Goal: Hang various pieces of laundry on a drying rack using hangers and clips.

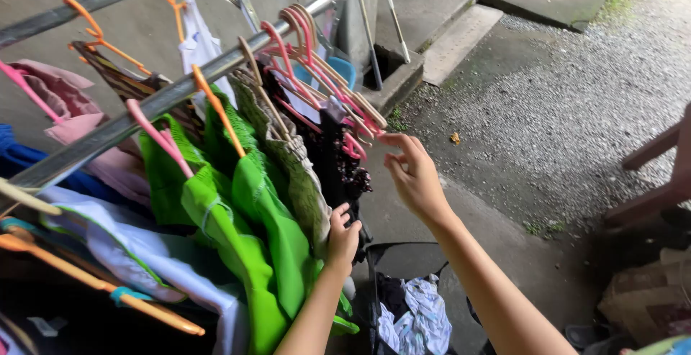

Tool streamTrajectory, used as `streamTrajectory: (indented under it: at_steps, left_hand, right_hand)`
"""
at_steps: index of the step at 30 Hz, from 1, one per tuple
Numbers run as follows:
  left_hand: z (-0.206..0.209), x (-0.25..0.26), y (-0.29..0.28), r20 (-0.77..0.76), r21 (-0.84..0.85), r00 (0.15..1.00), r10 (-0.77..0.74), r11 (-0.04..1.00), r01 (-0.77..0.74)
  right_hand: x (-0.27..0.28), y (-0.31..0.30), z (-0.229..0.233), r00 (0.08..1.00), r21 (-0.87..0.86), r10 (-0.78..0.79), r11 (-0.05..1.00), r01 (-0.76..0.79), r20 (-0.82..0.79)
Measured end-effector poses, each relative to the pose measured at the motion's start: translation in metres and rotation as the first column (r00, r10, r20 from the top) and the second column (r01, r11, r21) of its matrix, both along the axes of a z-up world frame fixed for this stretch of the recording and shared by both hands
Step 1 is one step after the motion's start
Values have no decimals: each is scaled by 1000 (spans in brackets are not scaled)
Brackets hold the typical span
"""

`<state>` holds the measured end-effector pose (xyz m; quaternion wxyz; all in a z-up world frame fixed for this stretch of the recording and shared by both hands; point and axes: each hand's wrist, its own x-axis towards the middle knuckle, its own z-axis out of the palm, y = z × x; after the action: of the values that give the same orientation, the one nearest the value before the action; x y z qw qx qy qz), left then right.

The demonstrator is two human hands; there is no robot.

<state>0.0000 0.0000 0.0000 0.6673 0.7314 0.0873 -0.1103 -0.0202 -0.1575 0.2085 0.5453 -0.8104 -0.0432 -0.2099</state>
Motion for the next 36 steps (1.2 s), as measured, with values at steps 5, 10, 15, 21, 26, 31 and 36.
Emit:
streamTrajectory:
  at_steps: [5, 10, 15, 21, 26, 31, 36]
  left_hand:
    - [-40, -30, -8, 43, -42, 992, -117, 992, 119]
    - [-57, -67, -21, -28, -49, 962, -273, 961, 271]
    - [-106, -102, -40, -79, 2, 893, -443, 896, 445]
    - [-158, -125, -54, -85, 192, 863, -497, 842, 504]
    - [-222, -123, -63, -104, 263, 849, -518, 809, 526]
    - [-318, -112, -72, -57, 374, 849, -525, 777, 505]
    - [-408, -100, -76, -185, 541, 843, -504, 664, 516]
  right_hand:
    - [-47, -53, -69, 974, 150, -87, 981, 120, -211]
    - [-103, -112, -175, 892, 172, -163, 951, 255, -421]
    - [-163, -152, -277, 776, -107, -234, 971, 212, -586]
    - [-211, -166, -377, 693, -214, -225, 971, 104, -685]
    - [-219, -155, -429, 623, -200, -246, 969, 144, -742]
    - [-208, -151, -508, 551, -200, -258, 966, 163, -793]
    - [-195, -150, -620, 487, -189, -268, 960, 205, -831]
